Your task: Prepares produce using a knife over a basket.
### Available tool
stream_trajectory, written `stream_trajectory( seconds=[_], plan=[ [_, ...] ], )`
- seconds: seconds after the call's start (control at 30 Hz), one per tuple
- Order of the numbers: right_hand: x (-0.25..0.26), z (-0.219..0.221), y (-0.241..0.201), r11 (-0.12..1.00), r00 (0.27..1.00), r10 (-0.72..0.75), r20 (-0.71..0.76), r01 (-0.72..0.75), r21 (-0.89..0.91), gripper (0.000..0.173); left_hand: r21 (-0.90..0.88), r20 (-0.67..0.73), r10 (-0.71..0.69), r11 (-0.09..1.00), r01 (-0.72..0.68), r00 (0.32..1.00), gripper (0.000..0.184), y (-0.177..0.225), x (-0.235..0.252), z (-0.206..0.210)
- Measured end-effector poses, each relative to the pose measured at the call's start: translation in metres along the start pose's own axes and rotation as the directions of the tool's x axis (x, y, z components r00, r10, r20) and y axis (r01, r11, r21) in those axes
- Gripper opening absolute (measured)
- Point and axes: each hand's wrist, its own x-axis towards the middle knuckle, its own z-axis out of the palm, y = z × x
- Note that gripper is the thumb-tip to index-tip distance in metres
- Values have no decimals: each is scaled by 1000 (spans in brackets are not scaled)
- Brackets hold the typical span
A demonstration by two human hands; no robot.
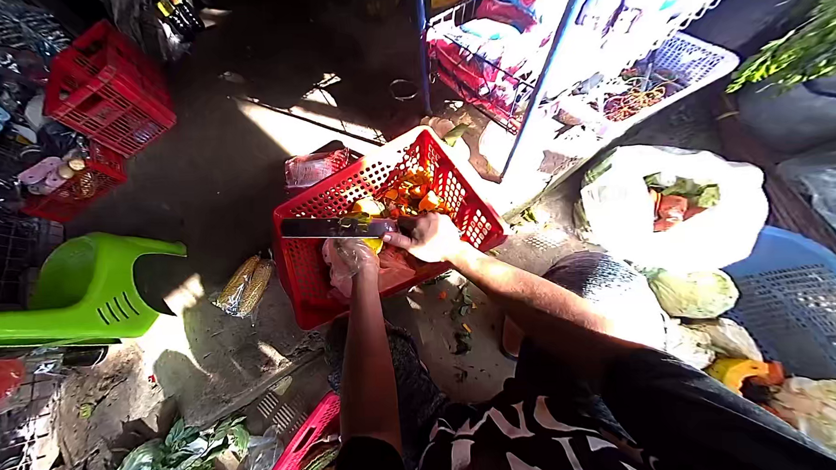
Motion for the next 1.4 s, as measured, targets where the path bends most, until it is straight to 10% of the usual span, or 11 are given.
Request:
stream_trajectory(
  seconds=[0.13, 0.3, 0.43, 0.6, 0.73, 0.93, 1.03, 1.17, 1.27, 1.4],
  plan=[
    [25, 4, 44, 954, 960, 279, -11, -276, 114, 80, -276, -77, 102, 954, -119, 992, 52, -5, 4, -3],
    [-10, -18, -6, 993, 998, 60, -21, -58, 101, 75, -98, -121, 151, 982, -163, 981, 47, 5, 1, -5],
    [-19, -5, -11, 993, 992, -99, -82, 104, 51, 75, -287, -29, 4, 958, -12, 1000, 47, 2, 1, 6],
    [-11, 4, -8, 999, 999, 40, 20, -40, -1, 79, -455, 119, -115, 877, 157, 986, 34, -1, 8, -2],
    [15, 1, 25, 932, 939, 343, -31, -337, 132, 81, -562, 168, -179, 790, 243, 969, 52, 4, 14, -4],
    [-30, -35, -9, 836, 965, 251, 72, -253, 487, 71, -638, 308, -25, 736, 226, 951, 61, 19, 5, -28],
    [-86, -36, -14, 691, 971, 194, 139, -236, 683, 39, -660, 618, 254, 682, 316, 744, 64, 63, -15, -33],
    [-139, 24, -3, 389, 958, 240, 156, -242, 889, 31, -600, 792, 597, 800, -22, 125, 36, 119, -81, 15],
    [-167, 47, 5, 425, 970, 232, 74, -170, 889, 30, -481, 874, 444, 734, -479, -197, 43, 134, -202, 63],
    [-259, 13, 4, 607, 993, 117, 21, -88, 790, 34, -329, 928, -134, 150, -932, -348, 47, 84, -345, 122]
  ],
)
